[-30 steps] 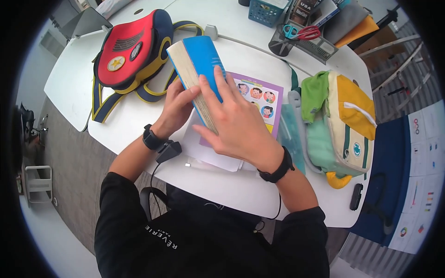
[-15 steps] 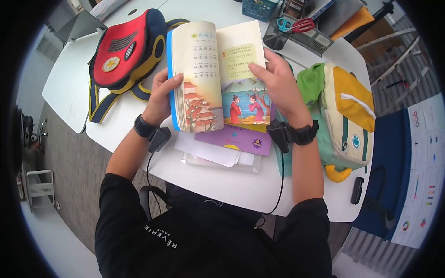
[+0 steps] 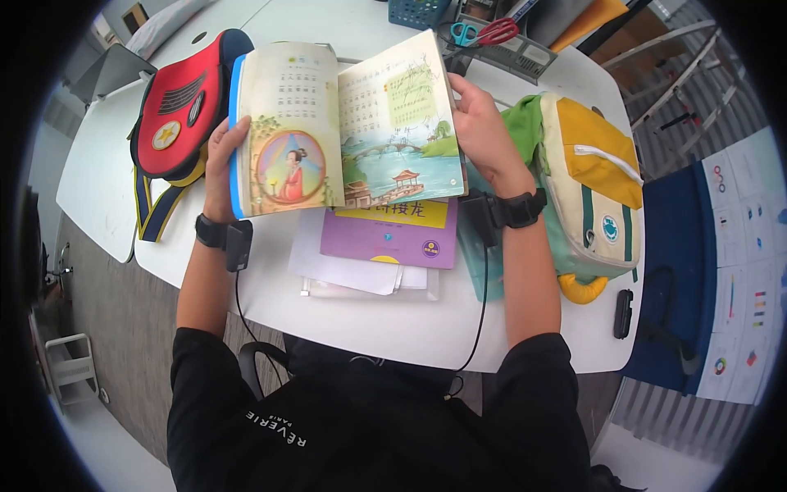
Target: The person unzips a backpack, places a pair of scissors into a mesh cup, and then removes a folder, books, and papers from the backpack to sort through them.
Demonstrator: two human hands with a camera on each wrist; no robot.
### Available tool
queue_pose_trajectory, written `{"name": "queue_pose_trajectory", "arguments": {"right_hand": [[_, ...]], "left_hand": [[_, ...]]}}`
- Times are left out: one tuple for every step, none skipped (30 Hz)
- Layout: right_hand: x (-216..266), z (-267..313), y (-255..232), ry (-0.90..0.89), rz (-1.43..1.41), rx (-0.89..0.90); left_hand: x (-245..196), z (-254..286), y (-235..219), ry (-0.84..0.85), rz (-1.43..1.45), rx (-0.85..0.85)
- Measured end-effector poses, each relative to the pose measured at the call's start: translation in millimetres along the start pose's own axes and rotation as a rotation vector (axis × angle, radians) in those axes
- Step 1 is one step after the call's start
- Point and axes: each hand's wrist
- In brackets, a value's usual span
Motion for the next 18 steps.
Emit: {"name": "queue_pose_trajectory", "arguments": {"right_hand": [[3.5, 0.8, 0.2, 0.018, -0.015, -0.026], [5.8, 1.1, -0.4, 0.035, -0.030, -0.050], [6.4, -0.1, -3.9, 0.035, -0.028, -0.049], [6.8, -2.1, -9.4, 0.047, -0.099, -0.106], [8.6, -2.9, -12.2, 0.058, -0.170, -0.165], [10.8, -1.9, -13.8, 0.055, -0.166, -0.168], [14.2, -0.4, -14.4, 0.067, -0.193, -0.179], [16.7, 1.0, -14.9, 0.080, -0.221, -0.191], [16.3, 1.3, -14.0, 0.076, -0.220, -0.195], [14.1, 0.7, -11.5, 0.000, -0.071, -0.144], [12.8, 0.4, -9.2, -0.074, 0.078, -0.093], [14.0, 1.2, -6.8, -0.077, 0.079, -0.096], [16.8, 2.5, -3.6, -0.076, 0.071, -0.064], [18.3, 3.4, -2.1, -0.076, 0.061, -0.033], [18.2, 3.4, -2.7, -0.078, 0.061, -0.035], [17.6, 2.8, -3.9, -0.071, 0.061, -0.032], [17.2, 2.5, -4.8, -0.065, 0.060, -0.029], [16.6, 2.5, -4.7, -0.066, 0.061, -0.029]], "left_hand": [[-0.4, 0.2, -0.1, 0.000, 0.001, 0.001], [-0.5, 0.2, -0.2, -0.008, 0.001, -0.007], [-0.6, 0.1, -0.2, -0.017, 0.000, -0.015], [2.2, -0.3, -0.3, -0.012, -0.025, -0.039], [4.8, -1.0, -0.8, -0.010, -0.023, -0.036], [7.0, -1.4, -2.0, 0.007, -0.035, -0.017], [8.8, -1.8, -2.1, 0.024, -0.048, 0.002], [10.3, -1.6, -0.7, 0.026, -0.046, 0.008], [11.1, -0.8, 0.7, 0.042, -0.057, 0.020], [12.0, -0.4, 1.7, 0.058, -0.069, 0.033], [13.4, -0.3, 1.4, 0.059, -0.069, 0.038], [14.9, 0.1, 0.1, 0.079, -0.093, 0.065], [15.4, 0.5, -0.2, 0.098, -0.119, 0.091], [14.8, 1.2, 1.0, 0.099, -0.119, 0.094], [14.0, 2.0, 2.2, 0.114, -0.117, 0.095], [13.2, 2.6, 3.5, 0.129, -0.114, 0.096], [12.1, 3.3, 4.8, 0.130, -0.114, 0.098], [10.8, 4.0, 5.7, 0.130, -0.113, 0.097]]}}
Point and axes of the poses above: each hand's wrist, its own z-axis away from the middle knuckle, its own y-axis out of the palm, x = y × z, and after that the axes turned 15 degrees about -z, right-handed
